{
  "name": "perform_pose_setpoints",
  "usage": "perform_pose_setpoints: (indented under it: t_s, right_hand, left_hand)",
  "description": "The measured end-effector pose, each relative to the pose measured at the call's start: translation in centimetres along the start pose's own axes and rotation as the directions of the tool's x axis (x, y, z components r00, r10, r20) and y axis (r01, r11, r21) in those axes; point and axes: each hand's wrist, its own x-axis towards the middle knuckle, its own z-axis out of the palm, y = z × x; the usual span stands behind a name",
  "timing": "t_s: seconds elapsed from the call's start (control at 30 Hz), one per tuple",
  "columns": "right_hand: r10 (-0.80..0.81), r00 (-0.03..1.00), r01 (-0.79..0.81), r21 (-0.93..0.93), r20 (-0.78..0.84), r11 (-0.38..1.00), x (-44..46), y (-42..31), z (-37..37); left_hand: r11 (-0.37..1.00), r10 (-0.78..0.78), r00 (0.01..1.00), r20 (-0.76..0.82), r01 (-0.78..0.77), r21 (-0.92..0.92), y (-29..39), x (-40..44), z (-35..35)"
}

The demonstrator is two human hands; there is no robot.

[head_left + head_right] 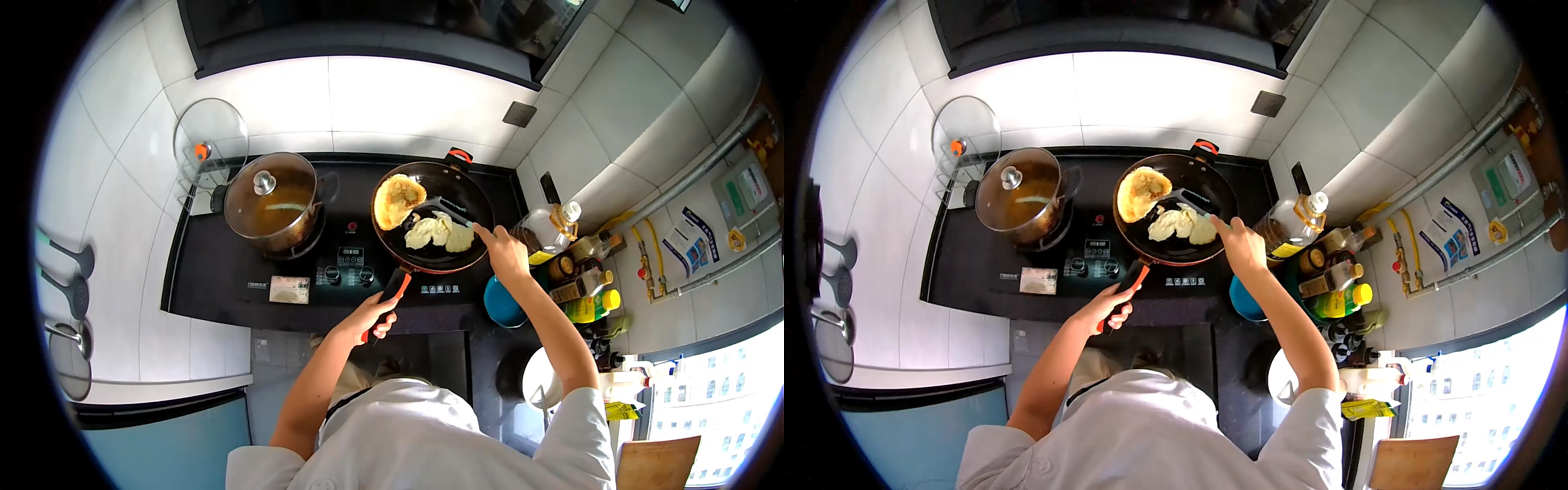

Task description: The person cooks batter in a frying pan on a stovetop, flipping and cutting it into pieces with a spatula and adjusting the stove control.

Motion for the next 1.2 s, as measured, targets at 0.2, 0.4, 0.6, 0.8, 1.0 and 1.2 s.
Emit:
perform_pose_setpoints:
  t_s: [0.2,0.4,0.6,0.8,1.0,1.2]
  right_hand:
    - [0.077,0.993,-0.07,0.076,-0.089,0.995,2.1,-1.6,0.9]
    - [0.039,0.996,-0.038,0.017,-0.08,0.999,4.0,-2.3,1.9]
    - [0.029,0.994,-0.025,0.036,-0.109,0.999,4.8,-1.9,3.1]
    - [-0.024,1.0,0.024,0.035,0.007,0.999,6.7,0.0,1.7]
    - [-0.068,0.998,0.068,0.009,0.018,0.998,8.7,1.0,0.0]
    - [-0.012,0.993,-0.004,0.127,0.119,0.992,11.6,2.0,-0.6]
  left_hand:
    - [1.0,0.001,1.0,-0.002,-0.001,0.002,0.1,0.0,0.1]
    - [1.0,0.006,1.0,0.013,-0.006,-0.019,0.0,0.0,0.0]
    - [1.0,0.005,0.999,0.036,-0.004,-0.031,0.0,0.0,-0.2]
    - [1.0,-0.007,1.0,0.025,0.008,-0.018,0.2,0.0,0.1]
    - [1.0,-0.003,0.999,0.041,0.004,-0.02,0.2,0.0,-0.1]
    - [1.0,0.001,1.0,0.016,-0.001,0.0,0.3,-0.1,0.1]
